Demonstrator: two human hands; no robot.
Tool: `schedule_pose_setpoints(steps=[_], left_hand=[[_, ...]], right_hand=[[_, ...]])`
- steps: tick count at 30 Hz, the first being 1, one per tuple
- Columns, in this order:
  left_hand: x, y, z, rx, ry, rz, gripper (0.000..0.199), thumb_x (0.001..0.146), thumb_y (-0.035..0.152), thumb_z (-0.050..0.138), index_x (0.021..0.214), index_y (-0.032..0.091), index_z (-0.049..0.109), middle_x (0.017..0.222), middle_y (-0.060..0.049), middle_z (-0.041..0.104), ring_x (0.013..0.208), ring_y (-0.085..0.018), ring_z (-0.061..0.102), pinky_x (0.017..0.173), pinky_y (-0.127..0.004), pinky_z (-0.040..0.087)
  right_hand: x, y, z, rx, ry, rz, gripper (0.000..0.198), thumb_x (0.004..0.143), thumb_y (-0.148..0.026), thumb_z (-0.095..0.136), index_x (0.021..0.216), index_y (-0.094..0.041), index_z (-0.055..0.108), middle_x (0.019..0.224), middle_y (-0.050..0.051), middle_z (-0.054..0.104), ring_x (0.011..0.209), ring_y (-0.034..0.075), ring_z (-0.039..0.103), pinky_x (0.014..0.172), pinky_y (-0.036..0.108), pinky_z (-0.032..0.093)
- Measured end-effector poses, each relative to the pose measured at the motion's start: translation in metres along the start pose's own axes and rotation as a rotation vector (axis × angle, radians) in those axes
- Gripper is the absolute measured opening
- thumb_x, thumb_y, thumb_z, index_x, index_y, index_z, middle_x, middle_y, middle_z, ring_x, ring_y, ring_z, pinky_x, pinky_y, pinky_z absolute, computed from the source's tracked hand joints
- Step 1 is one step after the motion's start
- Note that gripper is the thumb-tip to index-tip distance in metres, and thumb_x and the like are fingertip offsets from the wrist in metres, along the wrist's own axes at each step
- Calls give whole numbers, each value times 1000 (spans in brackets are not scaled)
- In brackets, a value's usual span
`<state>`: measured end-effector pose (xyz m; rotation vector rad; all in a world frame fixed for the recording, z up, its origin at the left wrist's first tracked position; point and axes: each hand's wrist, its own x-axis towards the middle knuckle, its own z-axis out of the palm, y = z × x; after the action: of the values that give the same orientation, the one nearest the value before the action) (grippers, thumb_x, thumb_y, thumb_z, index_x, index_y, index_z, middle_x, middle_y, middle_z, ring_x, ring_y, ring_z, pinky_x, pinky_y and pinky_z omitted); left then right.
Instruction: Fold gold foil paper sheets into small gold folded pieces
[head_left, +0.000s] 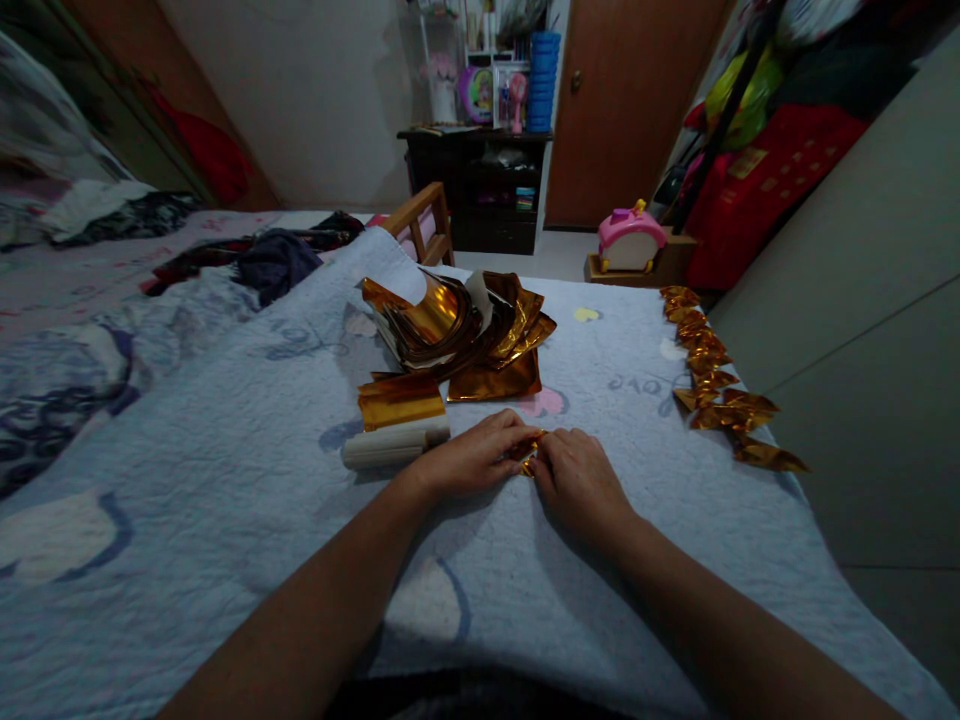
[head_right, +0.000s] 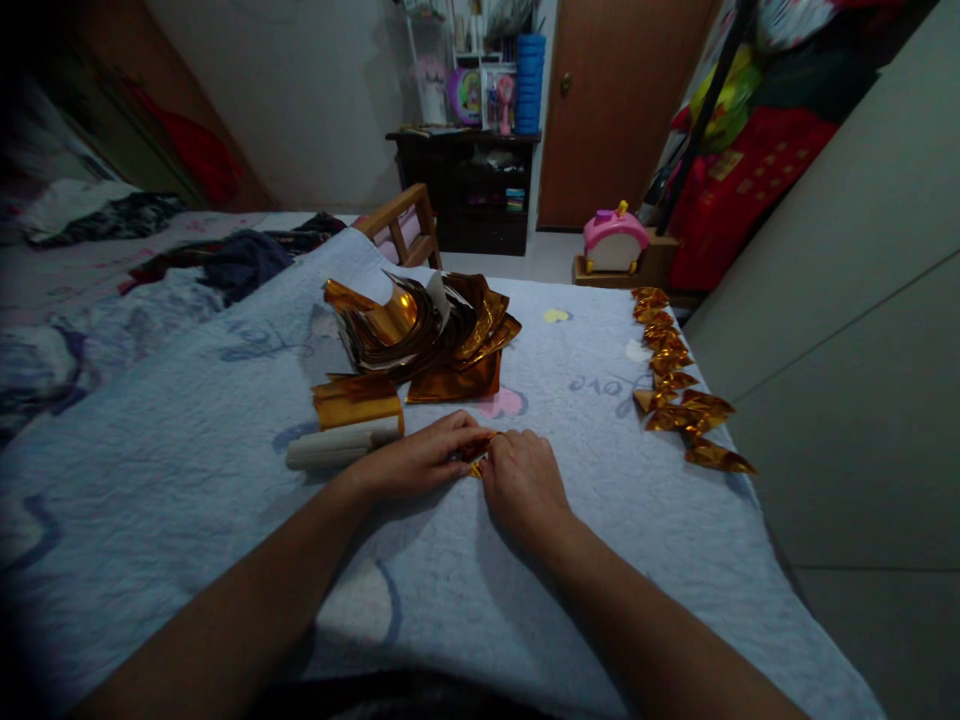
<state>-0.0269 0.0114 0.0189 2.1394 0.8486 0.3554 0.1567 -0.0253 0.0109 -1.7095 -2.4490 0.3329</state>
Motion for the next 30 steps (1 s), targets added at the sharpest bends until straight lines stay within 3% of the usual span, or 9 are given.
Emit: schedule_pose_setpoints(steps=[16,30], left_hand=[[3,2,8,45,81,-29,27,93,18,55,119,20,63,103,-6,54,103,-21,53,93,-35,46],[2,0,5,23,44,-2,28,95,18,52,121,23,61,104,-5,53,104,-21,51,95,-35,45]], right_hand=[[-1,0,-2,-3,10,-14,19,99,-25,52,99,-15,68,96,10,71,92,25,60,79,36,34],[0,-1,-1,-19,0,-4,20,100,-25,51,101,-15,69,97,10,71,92,25,60,79,36,35]])
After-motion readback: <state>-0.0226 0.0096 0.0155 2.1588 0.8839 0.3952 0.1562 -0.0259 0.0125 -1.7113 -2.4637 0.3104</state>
